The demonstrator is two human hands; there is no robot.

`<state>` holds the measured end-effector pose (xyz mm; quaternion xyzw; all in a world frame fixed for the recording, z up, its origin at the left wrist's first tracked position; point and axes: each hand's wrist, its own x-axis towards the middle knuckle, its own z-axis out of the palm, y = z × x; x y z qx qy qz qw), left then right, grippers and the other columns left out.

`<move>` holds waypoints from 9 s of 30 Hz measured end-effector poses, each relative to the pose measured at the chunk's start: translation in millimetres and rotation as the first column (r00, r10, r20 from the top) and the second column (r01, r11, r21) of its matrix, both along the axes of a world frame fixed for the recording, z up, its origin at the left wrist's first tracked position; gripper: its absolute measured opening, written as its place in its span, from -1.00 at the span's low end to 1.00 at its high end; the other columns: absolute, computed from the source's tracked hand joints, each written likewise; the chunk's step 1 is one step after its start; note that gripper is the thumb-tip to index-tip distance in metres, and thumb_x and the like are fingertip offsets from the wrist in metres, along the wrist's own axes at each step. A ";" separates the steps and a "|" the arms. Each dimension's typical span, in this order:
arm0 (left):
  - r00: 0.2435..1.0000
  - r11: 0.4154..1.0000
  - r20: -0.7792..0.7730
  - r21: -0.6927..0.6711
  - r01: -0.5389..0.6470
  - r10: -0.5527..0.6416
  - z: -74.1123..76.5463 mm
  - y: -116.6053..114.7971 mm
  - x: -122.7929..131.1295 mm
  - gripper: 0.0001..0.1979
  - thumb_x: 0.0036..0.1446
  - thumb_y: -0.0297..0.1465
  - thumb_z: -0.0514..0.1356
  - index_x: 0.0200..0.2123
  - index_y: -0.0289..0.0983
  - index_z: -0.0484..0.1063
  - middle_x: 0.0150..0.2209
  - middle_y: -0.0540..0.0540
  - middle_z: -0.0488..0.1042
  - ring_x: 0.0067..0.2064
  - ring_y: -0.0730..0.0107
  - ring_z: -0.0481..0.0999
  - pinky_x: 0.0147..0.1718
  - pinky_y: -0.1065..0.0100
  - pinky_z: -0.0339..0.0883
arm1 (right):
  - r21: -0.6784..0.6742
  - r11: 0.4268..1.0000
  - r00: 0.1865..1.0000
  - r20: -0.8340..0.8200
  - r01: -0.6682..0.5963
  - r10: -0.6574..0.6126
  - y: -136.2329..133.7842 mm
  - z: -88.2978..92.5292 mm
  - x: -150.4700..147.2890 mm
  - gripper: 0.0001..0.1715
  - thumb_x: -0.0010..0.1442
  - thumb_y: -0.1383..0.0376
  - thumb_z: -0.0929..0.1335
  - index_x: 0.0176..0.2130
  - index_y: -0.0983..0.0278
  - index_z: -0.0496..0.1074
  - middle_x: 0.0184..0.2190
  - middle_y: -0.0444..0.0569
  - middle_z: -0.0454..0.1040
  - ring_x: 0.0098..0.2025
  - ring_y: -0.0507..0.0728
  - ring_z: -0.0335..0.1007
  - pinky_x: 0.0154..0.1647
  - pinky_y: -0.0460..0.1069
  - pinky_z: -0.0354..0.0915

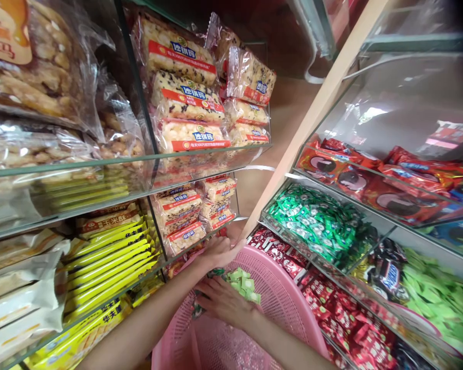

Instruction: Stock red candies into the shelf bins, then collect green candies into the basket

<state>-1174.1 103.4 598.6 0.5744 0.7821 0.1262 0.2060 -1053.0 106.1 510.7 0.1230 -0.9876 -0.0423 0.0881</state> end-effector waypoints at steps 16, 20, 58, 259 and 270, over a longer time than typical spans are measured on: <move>0.997 0.998 -0.075 0.049 0.029 -0.025 -7.3 2.2 4.8 -0.13 0.10 0.10 -0.45 -0.21 -0.27 0.52 -0.23 -0.28 0.55 -0.06 0.05 0.47 -0.08 0.19 0.21 | -0.157 0.980 0.991 0.057 0.126 -0.119 9.3 -3.4 7.9 -0.49 0.10 0.04 0.34 -0.03 0.24 0.29 0.00 0.01 0.33 0.06 0.15 0.15 0.04 0.03 0.14; 0.996 0.998 -0.089 0.063 0.026 -0.020 -10.7 3.5 4.8 -0.14 0.10 0.11 -0.44 -0.18 -0.24 0.50 -0.22 -0.26 0.56 -0.07 0.04 0.48 -0.07 0.16 0.20 | -0.183 0.971 0.988 0.048 0.154 -0.148 8.1 -1.9 7.2 -0.61 0.12 0.10 0.34 -0.10 0.23 0.31 0.01 -0.02 0.32 0.06 0.14 0.15 0.04 0.04 0.12; 0.997 0.998 -0.071 0.053 0.034 -0.030 -6.1 -1.1 4.5 -0.16 0.08 0.13 -0.41 -0.17 -0.23 0.49 -0.20 -0.23 0.55 -0.07 0.05 0.47 -0.07 0.18 0.20 | -0.312 0.852 0.897 -0.005 0.420 -0.443 -23.0 -2.0 -1.1 -0.43 0.03 -0.01 0.37 -0.04 0.23 0.28 -0.04 0.01 0.31 -0.04 0.22 0.18 -0.08 0.13 0.16; 0.999 0.986 -0.048 0.168 -0.010 0.018 -10.2 9.5 -7.3 -0.37 0.16 0.05 -0.27 -0.12 -0.19 0.42 -0.12 -0.16 0.52 -0.06 0.13 0.47 -0.11 0.21 0.23 | -0.205 0.511 0.480 -0.184 0.834 -0.858 184.4 191.4 35.7 -0.74 0.25 0.17 0.18 -0.30 0.24 0.34 -0.36 -0.01 0.48 -0.31 0.12 0.40 -0.38 -0.06 0.09; 0.998 0.985 -0.056 0.172 -0.005 0.015 -5.2 7.0 -6.6 -0.36 0.17 0.03 -0.28 -0.12 -0.22 0.42 -0.12 -0.19 0.52 -0.07 0.10 0.47 -0.11 0.20 0.23 | -0.189 0.590 0.552 -0.218 0.785 -0.805 175.1 183.6 38.5 -0.72 0.23 0.14 0.22 -0.21 0.28 0.35 -0.27 0.05 0.44 -0.24 0.13 0.38 -0.30 -0.06 0.15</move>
